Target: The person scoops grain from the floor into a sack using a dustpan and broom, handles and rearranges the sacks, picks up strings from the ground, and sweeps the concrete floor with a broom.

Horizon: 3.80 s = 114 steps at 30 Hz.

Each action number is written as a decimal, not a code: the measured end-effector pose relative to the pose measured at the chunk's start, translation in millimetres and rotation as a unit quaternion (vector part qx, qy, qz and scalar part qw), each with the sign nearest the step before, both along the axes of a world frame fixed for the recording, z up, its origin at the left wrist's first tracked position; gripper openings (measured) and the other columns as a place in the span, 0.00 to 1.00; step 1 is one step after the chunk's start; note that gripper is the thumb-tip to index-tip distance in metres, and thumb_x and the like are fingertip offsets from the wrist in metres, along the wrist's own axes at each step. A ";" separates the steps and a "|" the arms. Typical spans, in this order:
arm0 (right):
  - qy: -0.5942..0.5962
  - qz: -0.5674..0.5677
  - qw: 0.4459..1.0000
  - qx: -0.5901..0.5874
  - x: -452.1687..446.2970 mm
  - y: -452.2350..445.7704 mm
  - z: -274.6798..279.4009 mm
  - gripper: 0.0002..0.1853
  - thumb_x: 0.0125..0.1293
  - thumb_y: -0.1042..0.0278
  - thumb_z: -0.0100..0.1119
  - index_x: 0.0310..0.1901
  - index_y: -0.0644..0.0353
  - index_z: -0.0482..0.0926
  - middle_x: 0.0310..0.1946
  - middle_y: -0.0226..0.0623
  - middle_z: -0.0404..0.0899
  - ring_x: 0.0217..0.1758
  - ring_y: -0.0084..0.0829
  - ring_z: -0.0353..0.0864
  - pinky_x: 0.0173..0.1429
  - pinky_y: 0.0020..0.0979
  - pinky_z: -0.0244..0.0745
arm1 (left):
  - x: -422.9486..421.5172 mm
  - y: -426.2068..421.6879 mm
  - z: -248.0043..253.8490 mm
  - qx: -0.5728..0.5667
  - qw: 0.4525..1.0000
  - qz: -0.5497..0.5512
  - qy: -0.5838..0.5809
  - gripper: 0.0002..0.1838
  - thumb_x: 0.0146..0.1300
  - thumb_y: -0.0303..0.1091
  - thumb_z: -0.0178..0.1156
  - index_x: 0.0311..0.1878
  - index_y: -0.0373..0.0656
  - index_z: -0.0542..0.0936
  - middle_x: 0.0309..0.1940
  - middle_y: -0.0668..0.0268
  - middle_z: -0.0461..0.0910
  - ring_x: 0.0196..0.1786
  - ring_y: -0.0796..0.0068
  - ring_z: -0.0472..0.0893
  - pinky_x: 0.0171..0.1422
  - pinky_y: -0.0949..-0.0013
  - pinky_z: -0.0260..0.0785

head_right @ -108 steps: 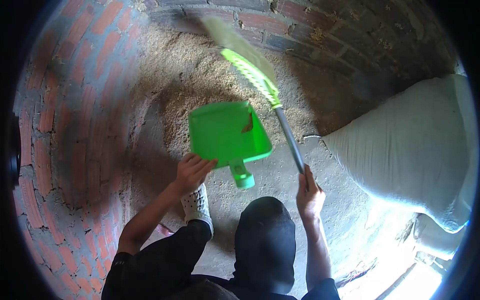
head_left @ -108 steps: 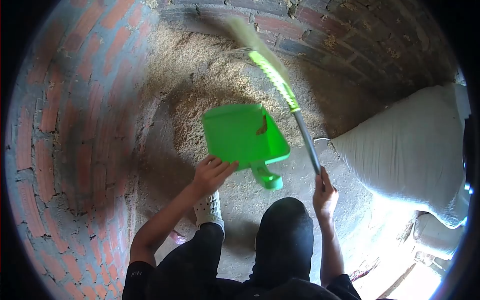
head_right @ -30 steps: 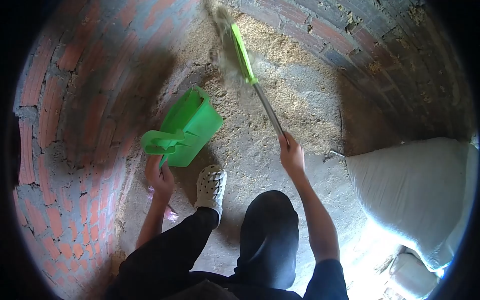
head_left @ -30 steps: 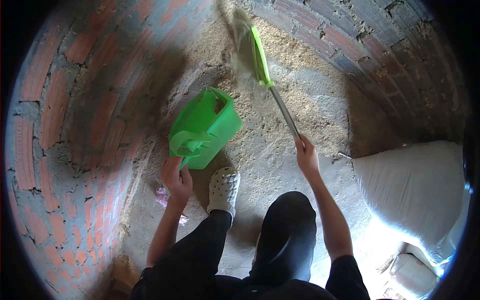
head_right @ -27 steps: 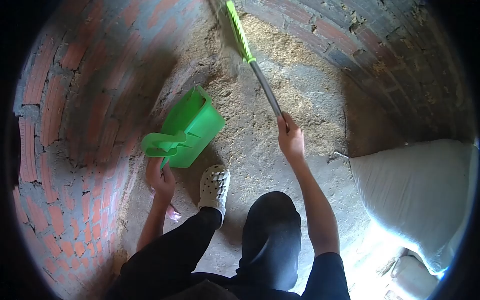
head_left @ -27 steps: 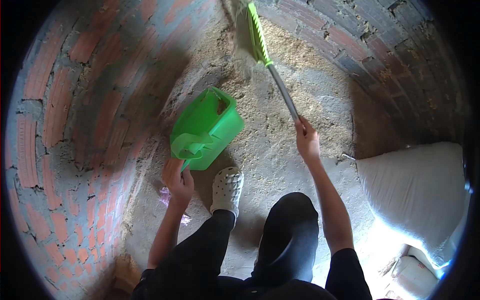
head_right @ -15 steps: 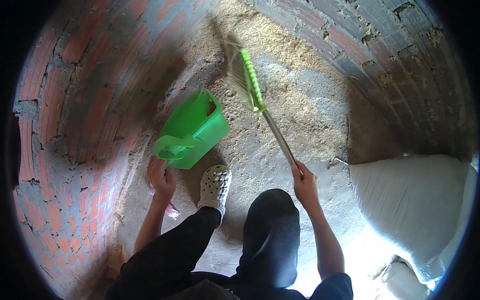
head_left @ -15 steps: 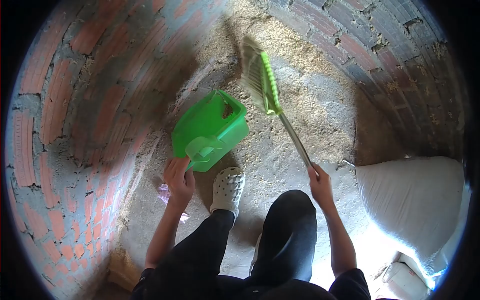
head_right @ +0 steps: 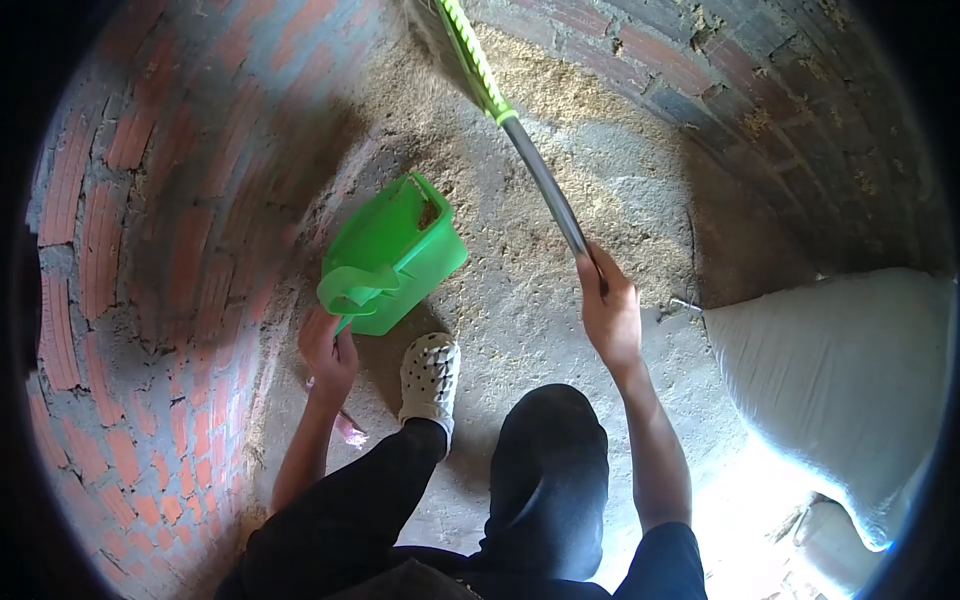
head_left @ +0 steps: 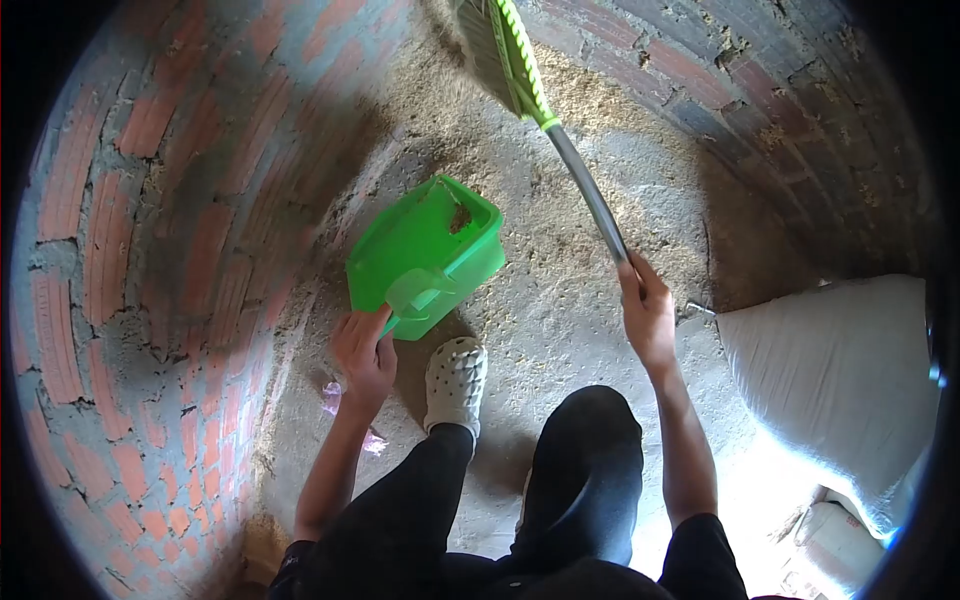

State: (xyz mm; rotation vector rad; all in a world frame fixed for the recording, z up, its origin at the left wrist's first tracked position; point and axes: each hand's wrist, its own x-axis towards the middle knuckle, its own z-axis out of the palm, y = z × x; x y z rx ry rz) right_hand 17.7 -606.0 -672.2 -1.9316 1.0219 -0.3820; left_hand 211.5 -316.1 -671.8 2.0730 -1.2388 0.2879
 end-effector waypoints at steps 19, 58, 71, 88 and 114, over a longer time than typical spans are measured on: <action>0.394 -0.211 0.883 -0.141 -401.3 212.3 -56.4 0.15 0.67 0.70 0.50 0.53 0.63 0.68 0.39 0.49 0.76 0.43 0.50 0.76 0.44 0.44 0.70 | -16.5 -187.2 3.7 -0.118 0.977 -0.176 -0.027 0.26 0.50 0.19 0.61 0.56 0.39 0.74 0.32 0.61 0.82 0.31 0.70 0.82 0.33 0.68 0.73; -0.204 -0.254 0.933 -0.156 31.4 5.8 -83.7 0.49 0.55 0.48 0.66 0.70 0.57 0.47 0.71 0.56 0.35 0.75 0.53 0.37 0.71 0.59 0.43 | 41.1 -271.8 -92.8 0.058 0.910 -0.411 0.007 0.20 0.48 0.17 0.63 0.46 0.41 0.75 0.64 0.60 0.65 0.69 0.61 0.62 0.53 0.70 0.79; -0.443 -0.273 0.849 0.090 47.3 -53.7 -64.4 0.42 0.60 0.58 0.61 0.69 0.51 0.44 0.69 0.44 0.47 0.69 0.43 0.55 0.64 0.55 0.59 | 41.6 -279.2 -113.0 0.041 0.898 -0.405 -0.169 0.29 0.60 0.26 0.56 0.65 0.44 0.62 0.70 0.59 0.54 0.72 0.63 0.56 0.73 0.60 0.58; -0.103 -0.303 0.943 -0.088 106.4 -22.1 -7.8 0.54 0.47 0.53 0.71 0.72 0.48 0.47 0.66 0.57 0.39 0.69 0.59 0.49 0.66 0.56 0.59 | 91.3 -278.8 -155.9 0.077 0.893 -0.371 -0.244 0.30 0.56 0.35 0.57 0.63 0.43 0.65 0.68 0.56 0.59 0.71 0.60 0.58 0.75 0.55 0.49; -0.191 -0.058 0.963 -0.181 223.7 19.1 -54.7 0.61 0.36 0.61 0.76 0.72 0.44 0.46 0.59 0.58 0.47 0.63 0.57 0.54 0.55 0.51 0.73 | 242.8 -221.6 -149.9 0.233 0.968 0.038 -0.082 0.36 0.56 0.18 0.46 0.70 0.33 0.49 0.71 0.42 0.43 0.73 0.43 0.43 0.74 0.50 0.47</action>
